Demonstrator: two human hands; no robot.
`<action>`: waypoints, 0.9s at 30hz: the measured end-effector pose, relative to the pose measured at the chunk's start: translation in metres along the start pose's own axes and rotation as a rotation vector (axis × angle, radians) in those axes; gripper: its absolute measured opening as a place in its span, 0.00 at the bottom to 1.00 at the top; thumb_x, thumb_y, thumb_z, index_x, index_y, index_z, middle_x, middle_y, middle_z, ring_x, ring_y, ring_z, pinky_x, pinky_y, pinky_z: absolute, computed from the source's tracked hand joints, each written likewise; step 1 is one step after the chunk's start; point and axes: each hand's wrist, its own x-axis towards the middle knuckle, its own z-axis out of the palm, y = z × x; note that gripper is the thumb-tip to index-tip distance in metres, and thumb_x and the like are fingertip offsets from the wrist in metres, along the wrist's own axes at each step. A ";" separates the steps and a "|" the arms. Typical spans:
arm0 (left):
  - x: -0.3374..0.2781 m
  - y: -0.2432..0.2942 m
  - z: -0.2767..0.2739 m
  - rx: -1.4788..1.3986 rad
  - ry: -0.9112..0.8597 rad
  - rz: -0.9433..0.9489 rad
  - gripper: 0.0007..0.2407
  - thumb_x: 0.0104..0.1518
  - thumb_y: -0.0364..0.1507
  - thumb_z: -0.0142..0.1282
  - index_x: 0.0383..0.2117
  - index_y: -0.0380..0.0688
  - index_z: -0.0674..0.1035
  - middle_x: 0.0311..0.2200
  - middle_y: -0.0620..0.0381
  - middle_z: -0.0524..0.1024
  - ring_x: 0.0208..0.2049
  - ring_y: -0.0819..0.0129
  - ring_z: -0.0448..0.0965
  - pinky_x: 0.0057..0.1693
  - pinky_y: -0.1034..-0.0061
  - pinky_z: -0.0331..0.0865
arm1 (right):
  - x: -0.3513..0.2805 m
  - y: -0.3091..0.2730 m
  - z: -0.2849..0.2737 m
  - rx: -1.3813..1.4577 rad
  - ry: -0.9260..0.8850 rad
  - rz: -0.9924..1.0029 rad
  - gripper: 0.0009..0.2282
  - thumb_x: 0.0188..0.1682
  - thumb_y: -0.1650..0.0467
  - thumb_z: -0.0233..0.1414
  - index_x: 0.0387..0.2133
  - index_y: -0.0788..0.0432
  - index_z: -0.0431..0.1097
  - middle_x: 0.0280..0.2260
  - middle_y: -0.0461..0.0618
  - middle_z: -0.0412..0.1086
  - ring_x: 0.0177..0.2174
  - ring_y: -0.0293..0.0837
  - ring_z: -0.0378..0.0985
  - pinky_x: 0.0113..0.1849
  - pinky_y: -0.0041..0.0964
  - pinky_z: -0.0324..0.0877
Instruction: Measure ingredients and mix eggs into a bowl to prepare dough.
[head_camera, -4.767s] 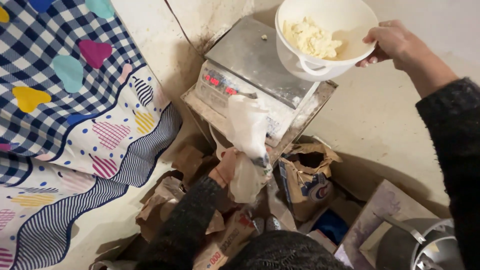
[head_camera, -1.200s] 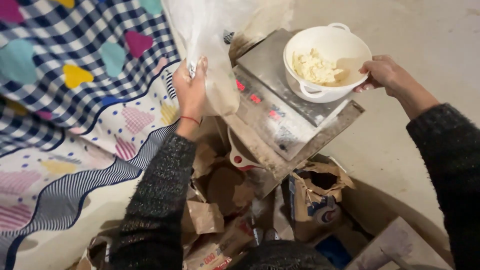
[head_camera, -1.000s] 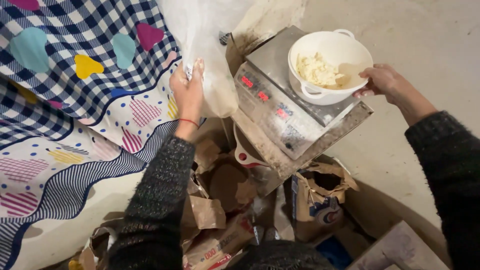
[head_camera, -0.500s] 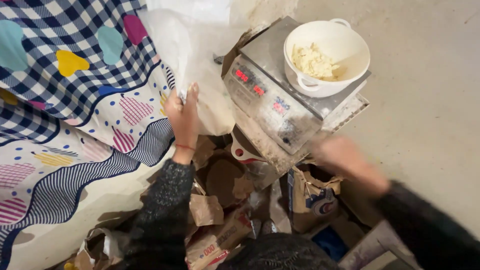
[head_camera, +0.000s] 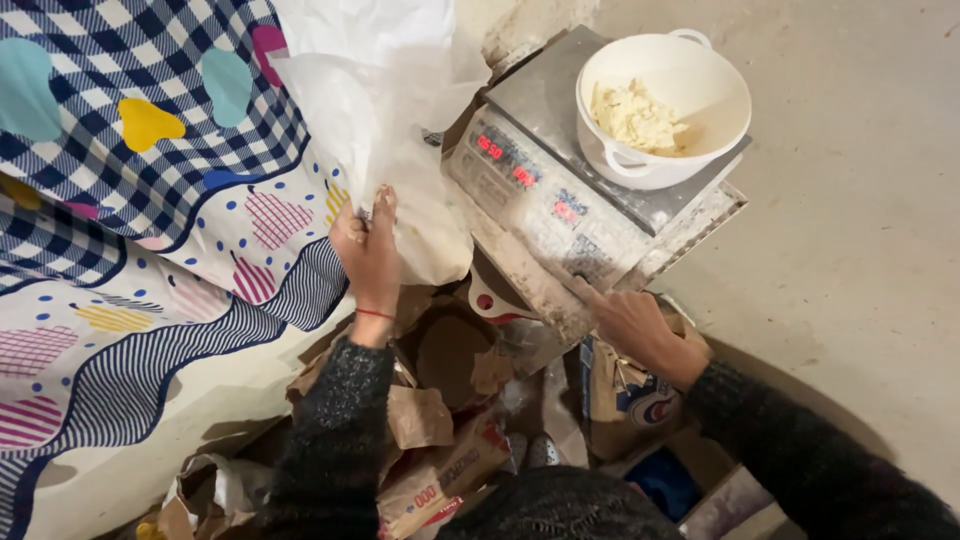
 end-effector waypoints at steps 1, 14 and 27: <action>0.001 0.004 0.001 -0.004 0.000 -0.018 0.05 0.67 0.23 0.52 0.34 0.33 0.78 0.26 0.68 0.74 0.24 0.87 0.65 0.31 0.89 0.55 | 0.000 -0.001 -0.003 0.028 0.001 0.014 0.29 0.49 0.76 0.42 0.68 0.57 0.49 0.13 0.40 0.56 0.12 0.33 0.52 0.14 0.31 0.53; 0.005 0.007 0.003 -0.118 -0.015 -0.039 0.06 0.68 0.24 0.52 0.38 0.32 0.79 0.31 0.65 0.78 0.30 0.87 0.72 0.37 0.90 0.63 | 0.007 0.000 0.004 0.084 -0.066 0.075 0.26 0.54 0.68 0.44 0.68 0.53 0.50 0.13 0.38 0.55 0.13 0.33 0.50 0.14 0.28 0.52; 0.005 0.025 0.033 -0.223 -0.069 -0.027 0.07 0.65 0.24 0.54 0.44 0.30 0.76 0.34 0.58 0.81 0.33 0.82 0.77 0.40 0.88 0.70 | -0.011 0.001 -0.086 0.295 -0.001 0.172 0.21 0.58 0.64 0.44 0.65 0.49 0.56 0.20 0.51 0.71 0.18 0.43 0.70 0.21 0.37 0.71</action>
